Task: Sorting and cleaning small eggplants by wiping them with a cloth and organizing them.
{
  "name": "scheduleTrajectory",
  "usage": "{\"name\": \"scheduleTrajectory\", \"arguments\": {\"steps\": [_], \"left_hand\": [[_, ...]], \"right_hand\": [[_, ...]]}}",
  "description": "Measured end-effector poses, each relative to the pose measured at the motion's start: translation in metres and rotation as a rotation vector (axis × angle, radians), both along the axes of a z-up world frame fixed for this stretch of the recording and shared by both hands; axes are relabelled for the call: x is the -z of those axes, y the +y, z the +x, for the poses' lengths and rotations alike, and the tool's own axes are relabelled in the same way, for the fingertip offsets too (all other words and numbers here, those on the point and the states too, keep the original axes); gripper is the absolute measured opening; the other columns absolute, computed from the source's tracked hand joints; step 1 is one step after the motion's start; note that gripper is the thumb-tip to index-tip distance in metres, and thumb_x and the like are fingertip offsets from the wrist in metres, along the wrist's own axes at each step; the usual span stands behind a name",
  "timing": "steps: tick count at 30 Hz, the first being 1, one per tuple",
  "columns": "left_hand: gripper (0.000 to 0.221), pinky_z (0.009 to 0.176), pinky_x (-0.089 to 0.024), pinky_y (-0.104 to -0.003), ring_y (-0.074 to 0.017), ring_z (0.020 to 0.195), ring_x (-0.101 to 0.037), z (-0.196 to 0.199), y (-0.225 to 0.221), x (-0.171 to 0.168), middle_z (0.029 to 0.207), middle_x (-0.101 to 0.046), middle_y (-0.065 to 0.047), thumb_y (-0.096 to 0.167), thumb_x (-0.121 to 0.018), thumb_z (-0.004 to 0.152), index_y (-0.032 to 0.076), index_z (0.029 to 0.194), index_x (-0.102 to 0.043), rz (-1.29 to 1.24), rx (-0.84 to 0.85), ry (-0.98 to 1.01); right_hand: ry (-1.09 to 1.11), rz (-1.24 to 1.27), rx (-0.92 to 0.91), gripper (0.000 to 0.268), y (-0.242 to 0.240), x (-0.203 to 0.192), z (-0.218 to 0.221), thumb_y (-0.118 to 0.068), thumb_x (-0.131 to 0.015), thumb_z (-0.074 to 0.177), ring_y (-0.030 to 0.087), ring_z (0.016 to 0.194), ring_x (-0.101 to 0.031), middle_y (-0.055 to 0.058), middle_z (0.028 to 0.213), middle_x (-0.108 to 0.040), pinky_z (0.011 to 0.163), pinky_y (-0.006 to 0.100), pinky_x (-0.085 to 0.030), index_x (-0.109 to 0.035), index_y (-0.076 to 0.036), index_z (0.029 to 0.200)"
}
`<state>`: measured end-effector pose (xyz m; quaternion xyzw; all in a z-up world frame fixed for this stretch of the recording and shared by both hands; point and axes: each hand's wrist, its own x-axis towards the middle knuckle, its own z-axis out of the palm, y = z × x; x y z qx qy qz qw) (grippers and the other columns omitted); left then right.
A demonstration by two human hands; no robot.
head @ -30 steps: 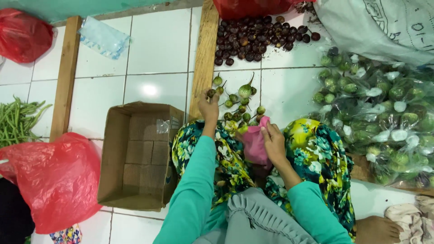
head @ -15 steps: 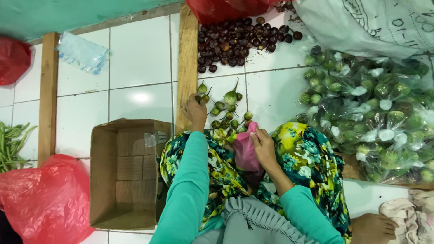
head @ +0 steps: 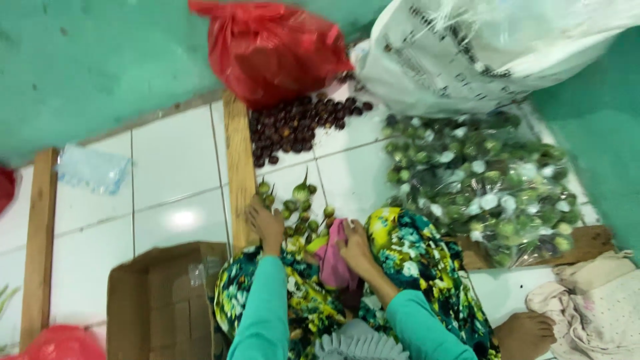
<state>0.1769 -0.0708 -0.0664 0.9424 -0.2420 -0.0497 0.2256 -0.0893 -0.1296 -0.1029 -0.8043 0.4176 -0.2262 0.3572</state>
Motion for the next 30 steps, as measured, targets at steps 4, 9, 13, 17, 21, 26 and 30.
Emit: {"name": "scheduleTrajectory", "arguments": {"steps": [4, 9, 13, 17, 21, 26, 30], "left_hand": [[0.081, 0.115, -0.022, -0.064, -0.0467, 0.145, -0.028, -0.044, -0.018, -0.026, 0.159, -0.032, -0.028, 0.022, -0.073, 0.090, 0.010, 0.157, -0.029, -0.078, 0.051, -0.014], [0.050, 0.109, -0.037, -0.057, -0.0431, 0.129, -0.052, -0.106, -0.053, -0.017, 0.141, -0.056, -0.025, 0.017, -0.072, 0.090, 0.004, 0.137, -0.059, -0.287, 0.278, -0.149], [0.039, 0.099, -0.052, -0.045, -0.0377, 0.116, -0.065, -0.160, -0.088, -0.065, 0.125, -0.069, -0.019, 0.011, -0.069, 0.089, 0.005, 0.127, -0.067, -0.498, 0.416, 0.094], [0.032, 0.088, -0.056, -0.039, -0.0276, 0.103, -0.071, -0.201, -0.121, -0.077, 0.113, -0.075, -0.015, 0.010, -0.070, 0.091, 0.006, 0.123, -0.071, -0.511, 0.520, 0.378], [0.029, 0.092, -0.057, -0.033, -0.0190, 0.103, -0.073, -0.225, -0.154, -0.073, 0.112, -0.078, -0.013, 0.010, -0.068, 0.094, 0.006, 0.122, -0.070, -0.574, 0.597, 0.618], [0.032, 0.092, -0.058, -0.033, -0.0196, 0.107, -0.074, -0.251, -0.207, -0.153, 0.117, -0.076, -0.013, 0.012, -0.068, 0.093, 0.006, 0.125, -0.069, -0.500, 0.707, 0.615], [0.036, 0.092, -0.057, -0.033, -0.0213, 0.106, -0.073, -0.263, -0.254, -0.175, 0.116, -0.075, -0.013, 0.013, -0.067, 0.094, 0.006, 0.130, -0.066, -0.529, 0.813, 0.559]], "right_hand": [[-0.153, 0.161, 0.063, 0.047, -0.023, -0.082, -0.016, -0.021, -0.073, 0.087, 0.041, 0.123, -0.057, 0.025, 0.136, -0.059, 0.105, 0.045, -0.046, -0.067, -0.004, 0.130], [-0.559, -0.116, 0.303, 0.019, -0.093, -0.174, -0.079, -0.011, -0.067, 0.099, 0.027, 0.106, -0.068, 0.014, 0.118, -0.069, 0.087, 0.035, -0.055, -0.074, -0.005, 0.115], [-0.546, -0.268, 0.450, 0.012, -0.195, -0.256, -0.140, -0.002, -0.061, 0.096, 0.027, 0.095, -0.067, 0.012, 0.109, -0.071, 0.086, 0.035, -0.053, -0.068, 0.000, 0.106], [-0.395, -0.704, 0.549, 0.018, -0.308, -0.312, -0.177, -0.003, -0.065, 0.104, 0.032, 0.113, -0.058, 0.014, 0.115, -0.066, 0.100, 0.044, -0.048, -0.073, -0.007, 0.119], [0.090, -0.922, 0.505, 0.039, -0.388, -0.338, -0.188, -0.013, -0.072, 0.082, 0.035, 0.116, -0.050, 0.017, 0.122, -0.067, 0.096, 0.050, -0.037, -0.077, -0.011, 0.120], [0.333, -0.831, 0.558, 0.029, -0.424, -0.324, -0.188, -0.023, -0.075, 0.085, 0.032, 0.114, -0.050, 0.011, 0.118, -0.068, 0.096, 0.048, -0.033, -0.079, -0.017, 0.113], [0.135, -0.742, 0.589, 0.008, -0.418, -0.330, -0.195, -0.022, -0.074, 0.100, 0.026, 0.115, -0.053, 0.001, 0.117, -0.068, 0.100, 0.046, -0.034, -0.081, -0.018, 0.103]]}}
